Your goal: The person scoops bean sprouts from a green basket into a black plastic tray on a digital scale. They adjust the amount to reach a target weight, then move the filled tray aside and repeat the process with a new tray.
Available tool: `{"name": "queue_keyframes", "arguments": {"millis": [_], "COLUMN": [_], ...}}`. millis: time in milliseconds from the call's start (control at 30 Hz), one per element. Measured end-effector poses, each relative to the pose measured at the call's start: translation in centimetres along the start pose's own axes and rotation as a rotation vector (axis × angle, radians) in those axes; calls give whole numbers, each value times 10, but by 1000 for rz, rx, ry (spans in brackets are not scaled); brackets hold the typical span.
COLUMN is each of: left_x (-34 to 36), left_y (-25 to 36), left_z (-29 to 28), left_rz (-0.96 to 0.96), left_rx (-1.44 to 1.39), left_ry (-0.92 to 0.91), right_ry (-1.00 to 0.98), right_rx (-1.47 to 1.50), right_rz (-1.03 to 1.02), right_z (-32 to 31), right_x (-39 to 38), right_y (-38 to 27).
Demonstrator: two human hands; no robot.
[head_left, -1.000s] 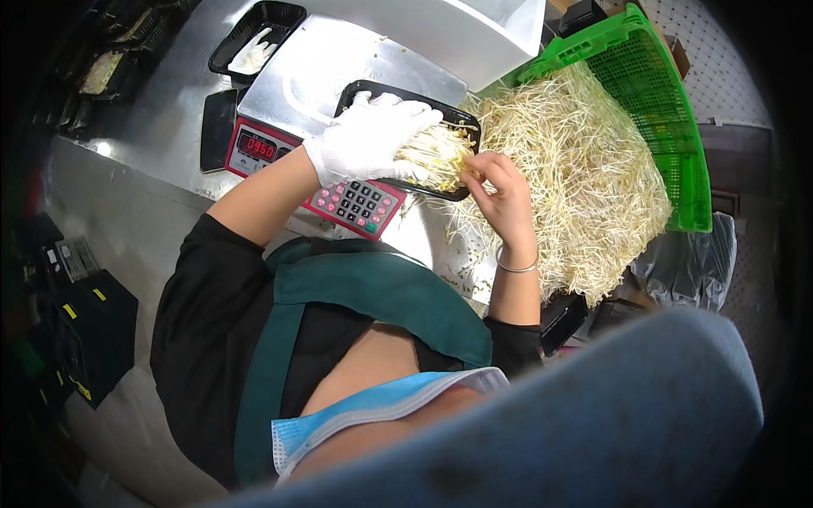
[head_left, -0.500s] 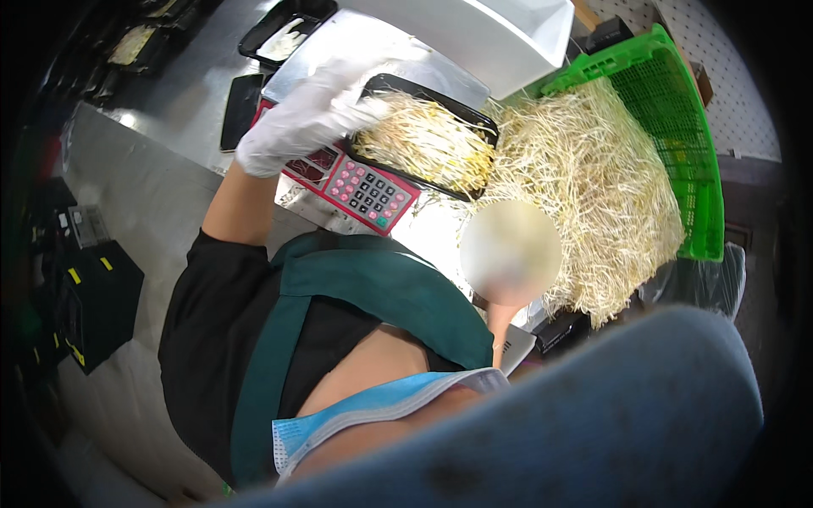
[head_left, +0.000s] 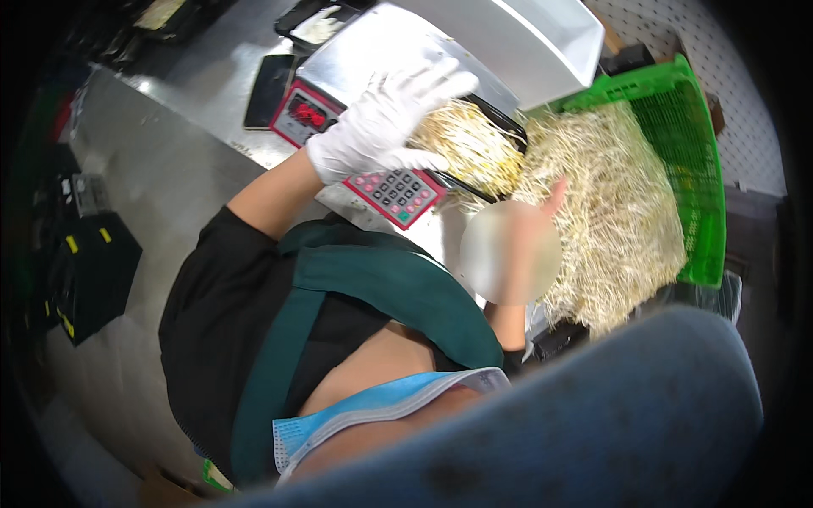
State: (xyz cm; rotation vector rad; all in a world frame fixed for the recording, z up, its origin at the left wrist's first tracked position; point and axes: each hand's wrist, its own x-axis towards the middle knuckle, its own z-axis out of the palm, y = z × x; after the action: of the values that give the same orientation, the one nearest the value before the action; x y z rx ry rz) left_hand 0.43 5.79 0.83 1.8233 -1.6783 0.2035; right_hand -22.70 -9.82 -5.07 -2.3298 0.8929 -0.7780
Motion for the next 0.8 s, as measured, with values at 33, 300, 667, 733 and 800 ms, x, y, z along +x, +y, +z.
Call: {"name": "queue_keyframes", "arguments": {"millis": [33, 300, 667, 733, 800], "left_x": [9, 41, 53, 54, 59], "left_y": [8, -5, -3, -7, -9], "left_z": [12, 32, 13, 11, 8], "left_rz": [9, -33, -34, 3, -74], "left_rx": [61, -7, -24, -55, -92], "left_ry": [-39, -360, -431, -429, -583], "right_ry": [-41, -314, -157, -279, -497], "right_rx": [83, -410, -552, -709, -718], "right_rz": [-58, -379, -438, -378, -270], "right_z": [4, 39, 20, 53, 102], "right_x": [11, 87, 314, 388, 428], "right_y": [-28, -68, -54, 2, 47]}}
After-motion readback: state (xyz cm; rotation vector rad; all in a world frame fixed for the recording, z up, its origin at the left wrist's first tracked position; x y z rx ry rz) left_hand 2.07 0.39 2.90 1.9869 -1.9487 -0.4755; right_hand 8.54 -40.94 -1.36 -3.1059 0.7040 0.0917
